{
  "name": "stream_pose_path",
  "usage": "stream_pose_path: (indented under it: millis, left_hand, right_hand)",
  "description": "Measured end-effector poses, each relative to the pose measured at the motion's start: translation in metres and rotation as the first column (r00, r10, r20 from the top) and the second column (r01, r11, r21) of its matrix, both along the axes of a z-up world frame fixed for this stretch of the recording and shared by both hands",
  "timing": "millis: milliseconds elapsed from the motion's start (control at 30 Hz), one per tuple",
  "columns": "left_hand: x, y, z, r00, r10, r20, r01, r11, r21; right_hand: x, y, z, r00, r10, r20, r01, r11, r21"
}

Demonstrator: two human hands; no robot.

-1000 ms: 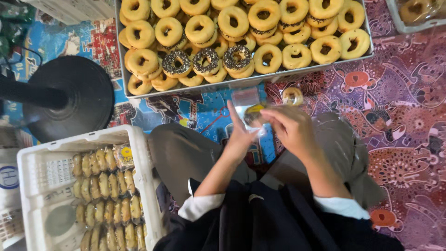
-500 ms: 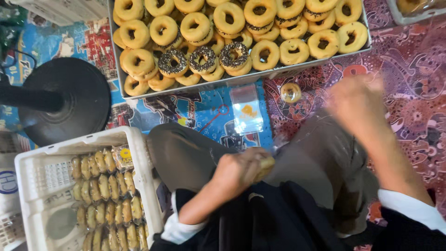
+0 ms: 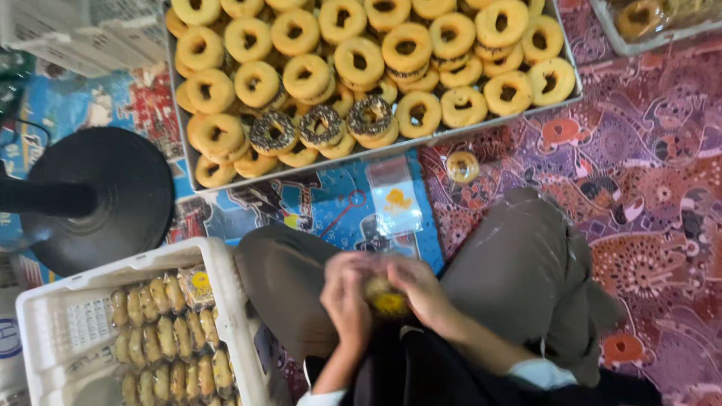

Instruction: The person sits on the floor and repeatedly picks doughnuts from a metal tray, places them into clear plastic bags, and sets the filled bags into a white crate. The doughnuts include plain and sesame-topped varieties.

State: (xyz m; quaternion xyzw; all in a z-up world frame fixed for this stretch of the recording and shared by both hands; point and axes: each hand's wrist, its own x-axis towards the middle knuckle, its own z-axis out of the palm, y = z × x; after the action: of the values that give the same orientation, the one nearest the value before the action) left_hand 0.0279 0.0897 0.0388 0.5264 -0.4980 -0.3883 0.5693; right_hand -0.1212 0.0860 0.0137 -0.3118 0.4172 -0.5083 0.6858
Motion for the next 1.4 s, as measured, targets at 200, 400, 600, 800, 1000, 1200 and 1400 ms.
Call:
stream_pose_path:
  millis: [200, 400, 600, 800, 1000, 1200, 1400]
  left_hand:
    - [0.086, 0.029, -0.031, 0.885, 0.370, 0.284, -0.426, 0.889, 0.169]
    - [0.093, 0.060, -0.072, 0.983, 0.165, 0.077, -0.181, 0.832, 0.525]
    - [0.019, -0.036, -0.103, 0.910, -0.410, -0.056, 0.395, 0.820, 0.414]
    - [-0.033, -0.181, -0.184, 0.307, -0.560, 0.769, 0.236, 0.828, 0.509]
    - [-0.035, -0.200, -0.247, 0.002, -0.498, 0.867, 0.138, 0.859, 0.494]
    - [-0.030, -0.200, -0.243, 0.014, -0.669, 0.744, 0.101, 0.741, 0.664]
    - [-0.025, -0.169, -0.208, 0.614, -0.196, 0.764, 0.057, 0.977, 0.205]
  right_hand:
    - [0.064, -0.043, -0.056, 0.906, 0.084, -0.415, -0.226, 0.925, -0.305]
    - [0.077, 0.001, -0.157, 0.956, 0.292, -0.004, -0.283, 0.928, 0.243]
    - [-0.153, -0.100, -0.177, 0.958, -0.094, -0.271, 0.140, 0.978, 0.155]
    - [-0.200, -0.182, -0.206, 0.353, -0.242, -0.904, 0.154, 0.968, -0.199]
    - [-0.043, -0.204, -0.254, -0.065, -0.541, -0.838, -0.581, 0.704, -0.409]
    - [-0.014, -0.267, -0.245, -0.171, -0.053, -0.984, -0.556, 0.829, 0.052]
    - [-0.035, -0.188, -0.150, -0.170, 0.265, -0.949, -0.441, 0.841, 0.314]
